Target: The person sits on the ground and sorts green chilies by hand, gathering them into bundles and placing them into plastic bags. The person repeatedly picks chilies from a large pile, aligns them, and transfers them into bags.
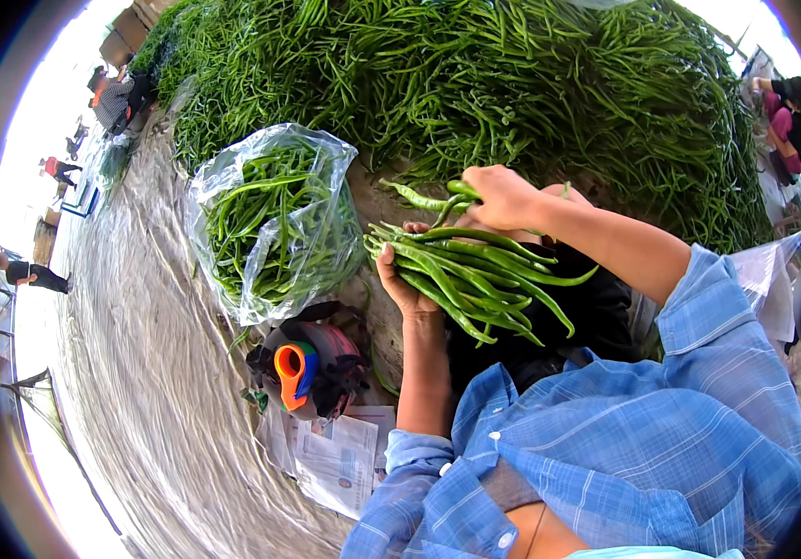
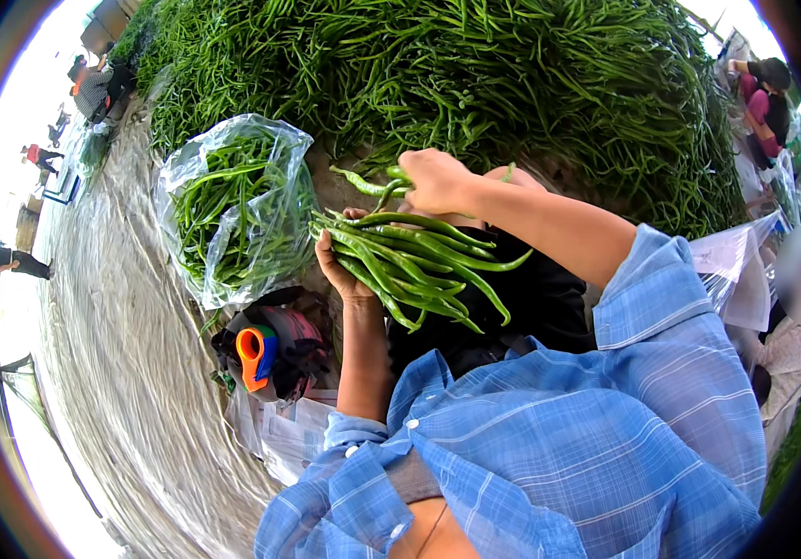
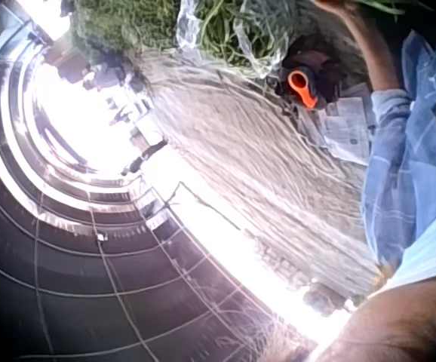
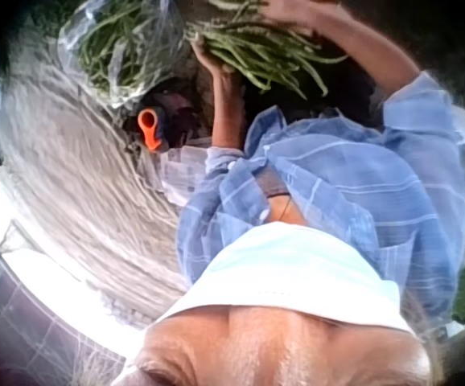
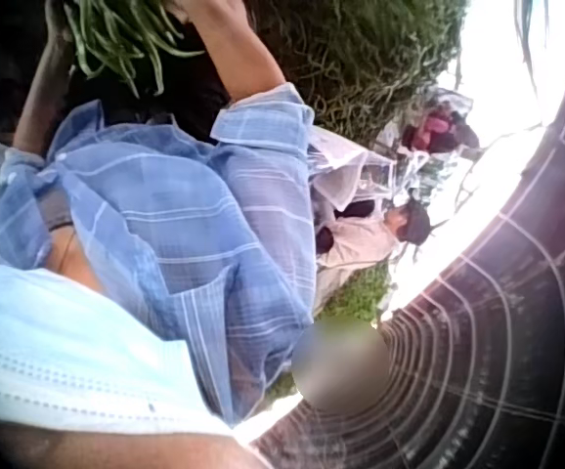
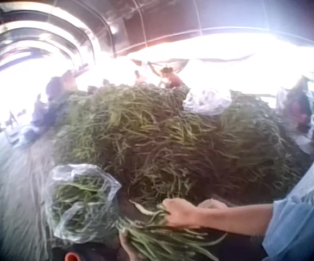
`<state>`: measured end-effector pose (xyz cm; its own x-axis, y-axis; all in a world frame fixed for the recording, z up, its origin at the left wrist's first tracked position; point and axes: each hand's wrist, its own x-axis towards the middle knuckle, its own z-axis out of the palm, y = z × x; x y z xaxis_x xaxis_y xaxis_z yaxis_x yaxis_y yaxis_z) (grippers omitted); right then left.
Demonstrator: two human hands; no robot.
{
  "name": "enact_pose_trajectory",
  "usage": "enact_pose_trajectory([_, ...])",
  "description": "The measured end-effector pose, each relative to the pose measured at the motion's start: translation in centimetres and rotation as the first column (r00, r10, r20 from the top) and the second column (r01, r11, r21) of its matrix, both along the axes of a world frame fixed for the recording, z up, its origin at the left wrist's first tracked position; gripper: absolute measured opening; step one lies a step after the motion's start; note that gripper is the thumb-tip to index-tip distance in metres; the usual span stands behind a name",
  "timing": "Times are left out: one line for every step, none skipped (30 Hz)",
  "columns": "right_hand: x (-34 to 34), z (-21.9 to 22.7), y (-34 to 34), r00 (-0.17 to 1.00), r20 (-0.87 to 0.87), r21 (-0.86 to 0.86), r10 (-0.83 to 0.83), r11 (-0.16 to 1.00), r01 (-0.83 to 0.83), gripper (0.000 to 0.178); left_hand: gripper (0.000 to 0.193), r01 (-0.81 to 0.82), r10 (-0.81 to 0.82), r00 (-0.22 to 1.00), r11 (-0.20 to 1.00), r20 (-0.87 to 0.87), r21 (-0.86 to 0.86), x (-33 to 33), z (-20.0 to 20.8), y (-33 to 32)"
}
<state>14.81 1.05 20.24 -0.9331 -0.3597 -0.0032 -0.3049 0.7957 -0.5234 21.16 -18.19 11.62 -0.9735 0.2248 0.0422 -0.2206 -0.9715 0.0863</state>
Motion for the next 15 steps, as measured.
enact_pose_trajectory([-0.2, 0.2, 0.5, 0.999, -0.015, -0.072, -0.040, 0.997, 0.039, 0.033, 0.046, -0.058, 0.058, 0.998, 0.998, 0.026, 0.000, 0.1, 0.0, 0.1])
enact_pose_trajectory([-0.5, 0.7, 1.4, 0.996, 0.025, -0.090, -0.082, 0.992, 0.084, 0.029, 0.046, -0.099, 0.099, 0.995, 0.995, 0.006, -0.015, 0.3, 0.1, 0.2])
enact_pose_trajectory([-0.2, 0.9, 2.4, 0.997, -0.039, -0.134, -0.060, 0.989, 0.054, 0.027, 0.046, -0.084, 0.084, 0.996, 0.996, 0.009, -0.024, 0.3, 0.2, 0.4])
enact_pose_trajectory([0.1, 1.5, 3.0, 1.000, -0.022, -0.101, 0.012, 0.995, -0.014, 0.028, 0.046, -0.066, 0.067, 0.998, 0.997, 0.014, -0.041, 0.4, 0.2, 0.2])
enact_pose_trajectory([0.2, 1.9, 3.1, 0.997, -0.004, -0.069, 0.082, 0.994, -0.082, 0.029, 0.046, -0.048, 0.049, 0.999, 0.997, 0.019, -0.057, 0.4, 0.3, 0.2])
enact_pose_trajectory([0.5, 2.0, 2.8, 0.998, -0.003, -0.075, 0.055, 0.996, -0.055, 0.032, 0.045, -0.025, 0.027, 0.999, 0.998, 0.027, -0.064, 0.5, 1.1, 0.3])
enact_pose_trajectory([0.9, 2.0, 2.2, 1.000, -0.001, -0.083, 0.028, 0.996, -0.028, 0.034, 0.045, -0.003, 0.005, 0.999, 0.998, 0.035, -0.063, 0.4, 0.9, 0.3])
enact_pose_trajectory([1.2, 2.1, 1.5, 0.998, 0.059, -0.075, -0.020, 0.997, 0.024, 0.040, 0.046, 0.019, -0.016, 0.999, 0.998, 0.044, -0.062, 0.2, 0.4, 0.2])
enact_pose_trajectory([1.2, 1.7, 1.1, 0.996, 0.087, -0.039, 0.024, 0.999, -0.021, 0.042, 0.046, 0.040, -0.037, 0.998, 0.998, 0.045, -0.058, -0.3, 0.3, 0.3])
enact_pose_trajectory([1.2, 1.4, 0.7, 0.996, 0.084, -0.051, 0.009, 0.999, -0.005, 0.045, 0.045, 0.047, -0.043, 0.995, 0.997, 0.085, -0.055, -0.7, 0.2, 1.0])
enact_pose_trajectory([1.0, 1.3, 0.4, 0.997, 0.081, -0.063, -0.005, 0.998, 0.010, 0.049, 0.045, 0.037, -0.027, 0.996, 0.992, 0.081, -0.124, -1.1, 0.3, 1.5])
enact_pose_trajectory([0.5, 2.5, 0.4, 0.952, 0.306, -0.152, -0.019, 0.986, 0.069, 0.046, 0.044, 0.059, -0.051, 0.995, 0.993, 0.081, -0.100, -1.4, 0.4, 1.8])
enact_pose_trajectory([-0.6, 1.0, 0.9, 0.827, 0.563, -0.379, -0.002, 0.888, 0.260, 0.039, 0.044, 0.080, -0.074, 0.994, 0.994, 0.080, -0.077, -1.6, 0.7, 1.9])
enact_pose_trajectory([-1.0, 1.1, 1.7, 0.769, 0.639, -0.452, 0.018, 0.818, 0.356, 0.033, 0.043, 0.059, -0.055, 0.997, 0.996, 0.062, -0.073, -1.2, 1.0, 1.9])
enact_pose_trajectory([-1.3, 1.9, 1.8, 0.706, 0.705, -0.513, 0.066, 0.735, 0.443, 0.028, 0.043, 0.026, -0.022, 0.999, 0.997, 0.043, -0.075, -0.8, 1.4, 1.4])
